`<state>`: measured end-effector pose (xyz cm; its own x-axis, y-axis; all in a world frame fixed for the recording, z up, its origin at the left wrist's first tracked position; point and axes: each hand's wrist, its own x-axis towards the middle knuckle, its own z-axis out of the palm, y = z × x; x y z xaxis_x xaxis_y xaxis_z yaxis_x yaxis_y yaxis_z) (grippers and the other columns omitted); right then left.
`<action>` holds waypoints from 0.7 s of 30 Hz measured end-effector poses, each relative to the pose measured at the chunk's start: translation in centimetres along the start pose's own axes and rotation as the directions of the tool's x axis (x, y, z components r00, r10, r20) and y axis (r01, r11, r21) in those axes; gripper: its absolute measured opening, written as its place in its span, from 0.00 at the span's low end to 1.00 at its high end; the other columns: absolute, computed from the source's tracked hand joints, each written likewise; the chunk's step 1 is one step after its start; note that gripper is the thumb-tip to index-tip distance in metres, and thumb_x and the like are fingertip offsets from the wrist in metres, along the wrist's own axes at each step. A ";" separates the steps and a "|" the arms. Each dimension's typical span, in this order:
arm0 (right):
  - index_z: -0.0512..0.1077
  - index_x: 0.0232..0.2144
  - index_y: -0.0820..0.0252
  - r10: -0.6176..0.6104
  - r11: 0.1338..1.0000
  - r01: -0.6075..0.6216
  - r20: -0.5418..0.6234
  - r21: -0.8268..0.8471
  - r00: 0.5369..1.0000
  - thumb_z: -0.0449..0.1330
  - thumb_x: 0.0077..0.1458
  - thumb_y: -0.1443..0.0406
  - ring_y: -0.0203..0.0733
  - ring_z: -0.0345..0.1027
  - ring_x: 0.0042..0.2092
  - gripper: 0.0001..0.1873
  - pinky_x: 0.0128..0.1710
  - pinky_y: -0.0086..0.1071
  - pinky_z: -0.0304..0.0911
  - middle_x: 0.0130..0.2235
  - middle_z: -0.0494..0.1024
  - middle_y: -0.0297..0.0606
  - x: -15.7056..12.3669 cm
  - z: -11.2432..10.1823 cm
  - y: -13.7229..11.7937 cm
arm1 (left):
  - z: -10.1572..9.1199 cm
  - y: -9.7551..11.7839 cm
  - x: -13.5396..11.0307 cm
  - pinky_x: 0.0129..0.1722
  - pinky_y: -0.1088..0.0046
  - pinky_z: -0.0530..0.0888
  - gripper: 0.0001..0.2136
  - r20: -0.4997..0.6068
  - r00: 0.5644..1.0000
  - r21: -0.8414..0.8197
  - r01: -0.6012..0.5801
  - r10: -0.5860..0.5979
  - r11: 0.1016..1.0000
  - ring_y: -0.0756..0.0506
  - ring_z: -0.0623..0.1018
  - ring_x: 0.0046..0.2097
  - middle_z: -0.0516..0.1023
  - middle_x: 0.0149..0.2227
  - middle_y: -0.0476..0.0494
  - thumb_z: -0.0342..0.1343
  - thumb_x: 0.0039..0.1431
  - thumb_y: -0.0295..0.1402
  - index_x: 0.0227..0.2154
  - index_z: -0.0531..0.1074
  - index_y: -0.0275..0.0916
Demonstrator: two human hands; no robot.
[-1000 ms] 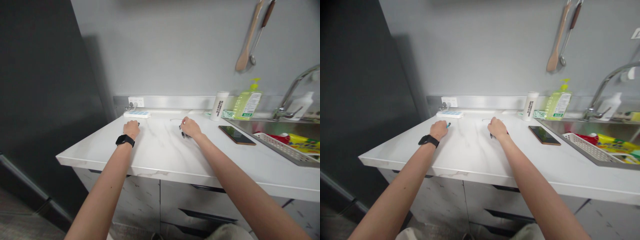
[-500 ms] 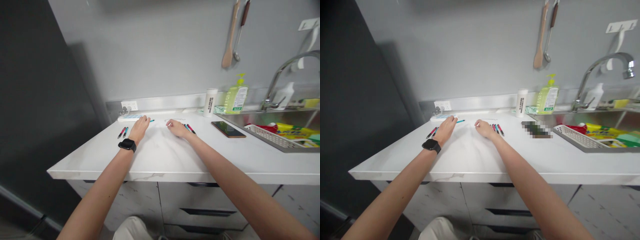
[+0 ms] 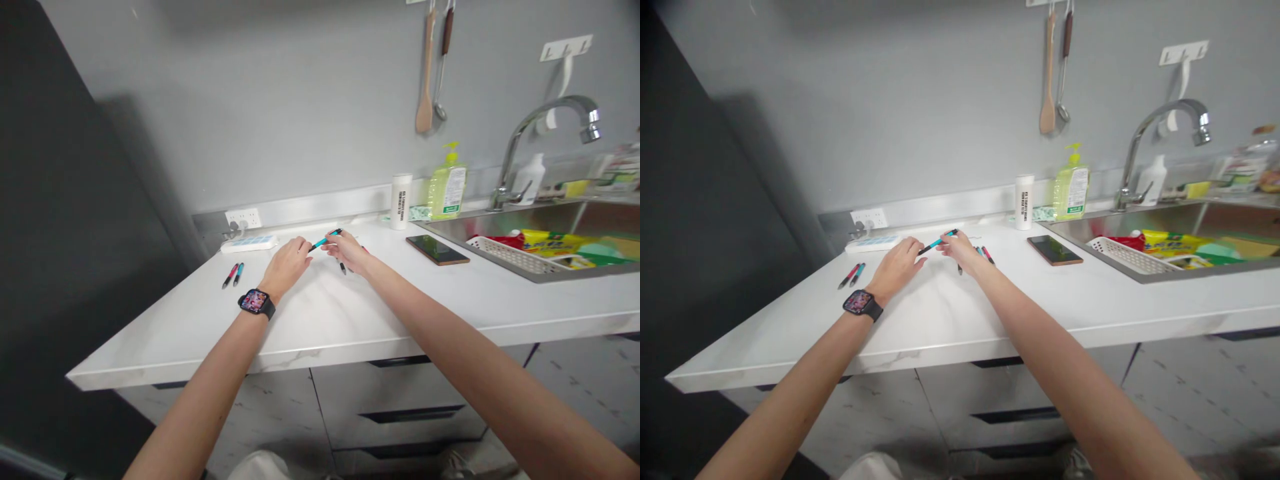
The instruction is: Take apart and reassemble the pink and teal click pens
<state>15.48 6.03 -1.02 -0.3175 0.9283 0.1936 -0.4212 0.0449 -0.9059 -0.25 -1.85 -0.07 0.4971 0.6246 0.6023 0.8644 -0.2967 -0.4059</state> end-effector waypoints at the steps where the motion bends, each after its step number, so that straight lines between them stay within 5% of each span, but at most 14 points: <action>1: 0.63 0.29 0.61 -0.007 1.000 0.007 0.000 -0.002 1.000 0.55 0.52 0.71 0.31 0.68 0.25 0.03 0.27 0.24 0.61 0.26 0.72 0.32 0.0 -0.1 0.1 | 0.0 -0.1 -0.1 0.40 0.66 0.67 0.08 0.013 1.000 0.010 0.008 -0.008 1.000 0.42 0.70 0.41 0.69 0.39 0.40 0.51 0.58 0.30 0.40 0.64 0.36; 9: 0.65 0.27 0.62 0.065 0.998 -0.065 0.016 0.023 0.998 0.51 0.58 0.67 0.35 0.70 0.27 0.08 0.28 0.27 0.64 0.25 0.73 0.37 -0.3 0.2 -0.2 | 0.1 -1.1 -0.7 0.37 0.66 0.64 0.06 0.079 0.993 0.080 0.079 -0.085 0.994 0.42 0.71 0.39 0.72 0.36 0.40 0.46 0.61 0.31 0.38 0.66 0.36; 17: 0.68 0.31 0.62 -0.053 0.991 0.044 -0.073 -0.126 0.996 0.56 0.55 0.69 0.30 0.69 0.26 0.01 0.27 0.22 0.62 0.25 0.74 0.34 0.1 0.0 0.2 | 0.7 -1.6 -1.0 0.37 0.68 0.64 0.06 0.079 0.982 0.012 0.170 -0.170 0.985 0.43 0.72 0.38 0.74 0.35 0.42 0.47 0.61 0.32 0.36 0.67 0.37; 21: 0.65 0.36 0.61 -0.076 0.982 0.060 -0.082 -0.179 0.994 0.57 0.53 0.71 0.31 0.71 0.28 0.06 0.27 0.22 0.61 0.27 0.75 0.33 0.3 -0.2 0.6 | 0.8 -1.6 -1.1 0.37 0.67 0.64 0.06 0.086 0.977 -0.032 0.201 -0.198 0.979 0.42 0.73 0.38 0.75 0.34 0.41 0.47 0.61 0.31 0.34 0.69 0.37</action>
<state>15.33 6.41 -1.58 -0.2143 0.9492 0.2306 -0.2806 0.1663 -0.9453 -2.26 -1.48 -0.58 0.3083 0.7303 0.6096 0.9487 -0.1884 -0.2540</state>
